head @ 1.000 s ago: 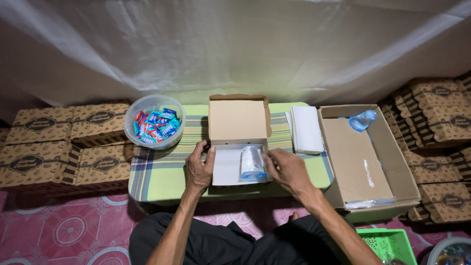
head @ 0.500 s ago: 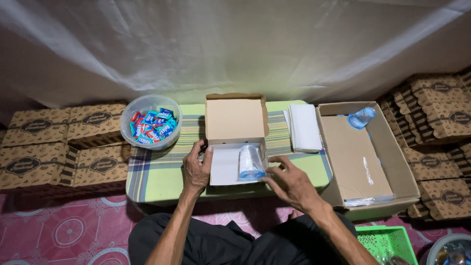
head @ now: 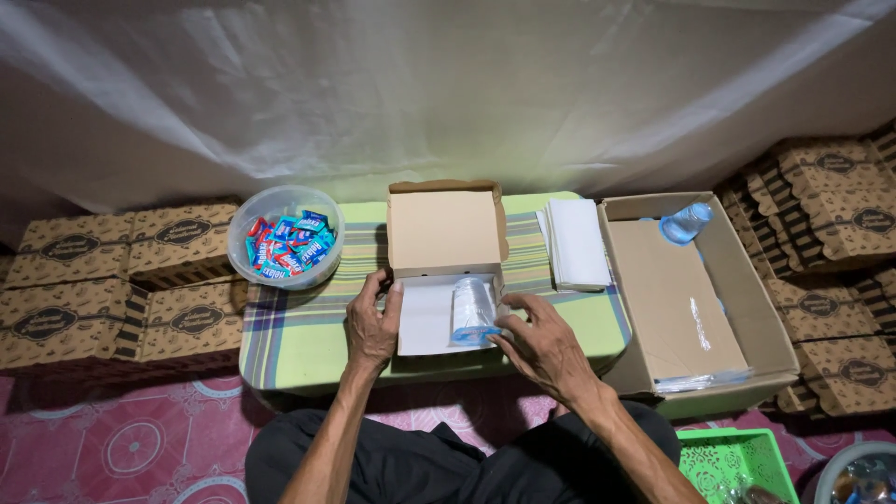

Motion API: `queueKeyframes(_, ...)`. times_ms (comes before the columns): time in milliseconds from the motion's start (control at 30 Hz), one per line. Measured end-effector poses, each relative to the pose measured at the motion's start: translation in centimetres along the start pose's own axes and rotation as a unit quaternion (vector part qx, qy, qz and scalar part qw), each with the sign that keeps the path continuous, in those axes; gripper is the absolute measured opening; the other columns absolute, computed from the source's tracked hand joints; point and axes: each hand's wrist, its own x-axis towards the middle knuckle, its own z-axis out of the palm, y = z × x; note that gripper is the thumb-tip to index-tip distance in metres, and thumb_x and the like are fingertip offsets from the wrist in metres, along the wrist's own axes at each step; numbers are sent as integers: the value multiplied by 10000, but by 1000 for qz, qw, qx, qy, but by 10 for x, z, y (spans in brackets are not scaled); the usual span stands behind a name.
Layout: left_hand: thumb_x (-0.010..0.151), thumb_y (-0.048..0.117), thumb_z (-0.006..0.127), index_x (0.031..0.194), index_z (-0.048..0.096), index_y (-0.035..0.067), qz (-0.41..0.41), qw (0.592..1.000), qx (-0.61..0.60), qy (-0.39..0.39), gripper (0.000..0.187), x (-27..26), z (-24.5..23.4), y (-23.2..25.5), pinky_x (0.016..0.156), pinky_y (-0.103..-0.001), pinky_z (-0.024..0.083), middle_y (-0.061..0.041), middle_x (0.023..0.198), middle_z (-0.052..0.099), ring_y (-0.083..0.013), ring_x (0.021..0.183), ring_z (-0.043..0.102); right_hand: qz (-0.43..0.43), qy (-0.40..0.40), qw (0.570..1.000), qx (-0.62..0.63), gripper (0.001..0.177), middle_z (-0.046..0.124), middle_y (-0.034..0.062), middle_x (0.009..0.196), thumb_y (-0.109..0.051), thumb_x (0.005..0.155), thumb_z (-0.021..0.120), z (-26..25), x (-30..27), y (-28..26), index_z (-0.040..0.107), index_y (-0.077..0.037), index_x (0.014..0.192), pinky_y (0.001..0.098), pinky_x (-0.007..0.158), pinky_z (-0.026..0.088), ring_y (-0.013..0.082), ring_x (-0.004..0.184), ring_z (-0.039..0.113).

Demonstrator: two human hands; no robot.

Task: Manual packaging of food items where a person lines small cardboard boxes with paper and fills them with a water cup and a wrapped snack.

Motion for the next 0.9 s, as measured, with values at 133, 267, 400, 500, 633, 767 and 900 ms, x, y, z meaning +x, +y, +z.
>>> queueKeyframes(133, 1038, 326, 547, 1188, 656, 97, -3, 1000, -8, -1, 295, 0, 0, 2, 934, -527, 550, -193, 1011, 744, -366, 1023, 721, 5, -8, 999, 48, 118, 635, 91, 1131, -120, 887, 704, 1, 5, 1, 681, -186, 982, 425, 838, 590, 330, 1025, 691)
queueKeyframes(267, 1034, 326, 555, 1184, 655, 92, -1, 1000, -8, 3, 295, 0, 2, -1, 928, -529, 550, -200, 1015, 743, -366, 1028, 720, 5, -10, 999, 36, 117, 650, 64, 1059, -93, 899, 683, 5, 3, 6, 670, -192, 961, 408, 824, 587, 304, 1003, 685)
queueKeyframes(400, 1036, 327, 553, 1185, 656, 91, 1, 1000, -12, 3, 298, 1, 2, -2, 927, -538, 549, -201, 1022, 744, -370, 1036, 718, 23, -8, 999, 49, 135, 660, 49, 1032, -82, 895, 694, 4, 4, 2, 668, -199, 957, 408, 805, 593, 288, 996, 681)
queueKeyframes(500, 1031, 326, 565, 1170, 658, 99, 2, 1000, 3, 6, 281, 1, 3, -5, 928, -520, 552, -193, 1008, 744, -371, 1022, 722, 36, -14, 997, 70, 122, 664, 78, 1034, -57, 900, 686, -5, 9, -5, 661, -172, 932, 416, 778, 600, 317, 993, 684)
queueKeyframes(633, 1030, 308, 576, 1162, 659, 95, 5, 1000, -7, 14, 264, 1, 4, -5, 930, -516, 553, -192, 1003, 745, -365, 1016, 725, 45, -8, 996, 83, 112, 671, 70, 1030, -60, 906, 689, -7, 10, -8, 662, -167, 923, 401, 761, 606, 310, 990, 691)
queueKeyframes(767, 1028, 328, 572, 1158, 652, 84, 5, 1000, 1, 12, 288, 0, 4, -2, 929, -532, 551, -208, 1006, 740, -386, 1020, 718, 61, -5, 993, 104, 96, 669, 77, 1024, -67, 925, 685, -7, 9, -9, 652, -155, 905, 414, 729, 612, 313, 967, 695)
queueKeyframes(900, 1026, 328, 582, 1144, 663, 89, 4, 1000, -3, 19, 279, 0, 5, -3, 923, -514, 555, -201, 983, 737, -377, 999, 724, 85, 23, 985, 151, 47, 701, 118, 1073, -124, 918, 715, -5, 2, -9, 686, -119, 954, 456, 757, 621, 346, 930, 719)
